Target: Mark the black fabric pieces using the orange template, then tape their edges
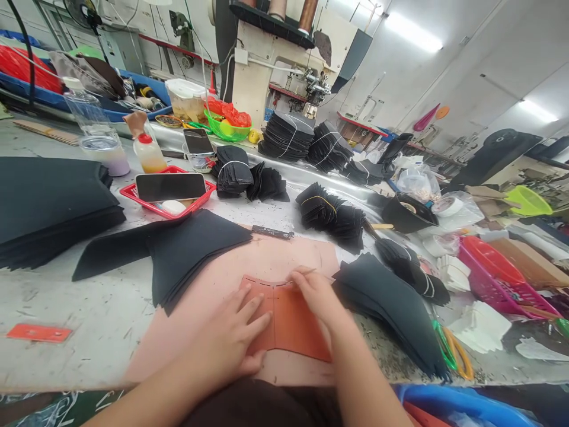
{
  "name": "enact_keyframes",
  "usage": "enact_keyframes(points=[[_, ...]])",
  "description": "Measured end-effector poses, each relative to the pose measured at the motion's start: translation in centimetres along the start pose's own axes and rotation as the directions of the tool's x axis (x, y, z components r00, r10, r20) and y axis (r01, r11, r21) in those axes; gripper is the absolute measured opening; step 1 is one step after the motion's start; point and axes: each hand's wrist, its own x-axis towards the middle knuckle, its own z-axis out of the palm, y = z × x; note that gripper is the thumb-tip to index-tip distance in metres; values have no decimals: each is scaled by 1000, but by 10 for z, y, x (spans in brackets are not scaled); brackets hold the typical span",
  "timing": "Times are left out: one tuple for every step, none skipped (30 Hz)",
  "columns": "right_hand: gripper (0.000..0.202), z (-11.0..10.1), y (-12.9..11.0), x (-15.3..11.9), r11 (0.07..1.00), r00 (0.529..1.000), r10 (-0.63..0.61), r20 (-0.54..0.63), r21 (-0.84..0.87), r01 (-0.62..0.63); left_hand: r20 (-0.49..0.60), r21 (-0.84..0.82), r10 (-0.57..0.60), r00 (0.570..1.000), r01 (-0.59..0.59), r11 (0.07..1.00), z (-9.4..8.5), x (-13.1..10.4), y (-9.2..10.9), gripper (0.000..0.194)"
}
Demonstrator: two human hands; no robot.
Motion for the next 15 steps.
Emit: enact_keyframes(points=[[32,-10,7,-3,999,998,36,-49,-7,-37,-1,3,3,1000,-3,1000,0,0,0,53],[34,-19,12,-7,998,994,64,-90,-11,-65,3,8,7,1000,-7,1000,0,0,-1,53],[35,-25,15,-12,996,989,84,-122,-10,-86,9,13,10,1000,-10,1000,0,0,-2,52],[36,-29,17,-18,995,985,99,-140,-7,-101,15,19,8,1000,-8,1000,1,-1,-2,52],[37,-31,17,-24,993,982,112,-151,-7,-115,23,23,5,1000,-6,1000,2,-1,-2,52],[37,-30,15,-32,991,981,122,-153,-27,-128,29,22,-2,1000,2,1000,3,-2,-2,51],[35,-27,13,-39,987,981,127,-149,-77,-140,32,18,-13,999,13,1000,4,-3,-2,51],[29,-22,10,-47,976,981,123,-149,-161,-147,37,10,-24,999,24,1000,4,-4,-1,51],[21,-16,7,-54,952,982,108,-158,-270,-148,50,1,-33,998,33,999,3,-4,0,51],[13,-10,4,-59,913,981,84,-172,-381,-145,77,-9,-38,996,39,999,1,-2,1,51],[12,-5,2,-63,870,980,61,-190,-470,-146,123,-19,-44,991,47,999,-3,0,1,51],[17,0,-1,-66,836,978,45,-205,-527,-149,182,-29,-51,982,57,998,-9,4,0,51],[23,3,-2,-67,819,976,37,-215,-552,-153,242,-35,-60,968,71,997,-16,9,-3,52],[27,6,-3,-68,819,977,38,-212,-553,-152,290,-32,-80,954,93,995,-23,14,-8,52],[29,7,-4,-69,833,980,35,-198,-536,-138,317,-17,-113,942,125,992,-31,21,-15,50]])
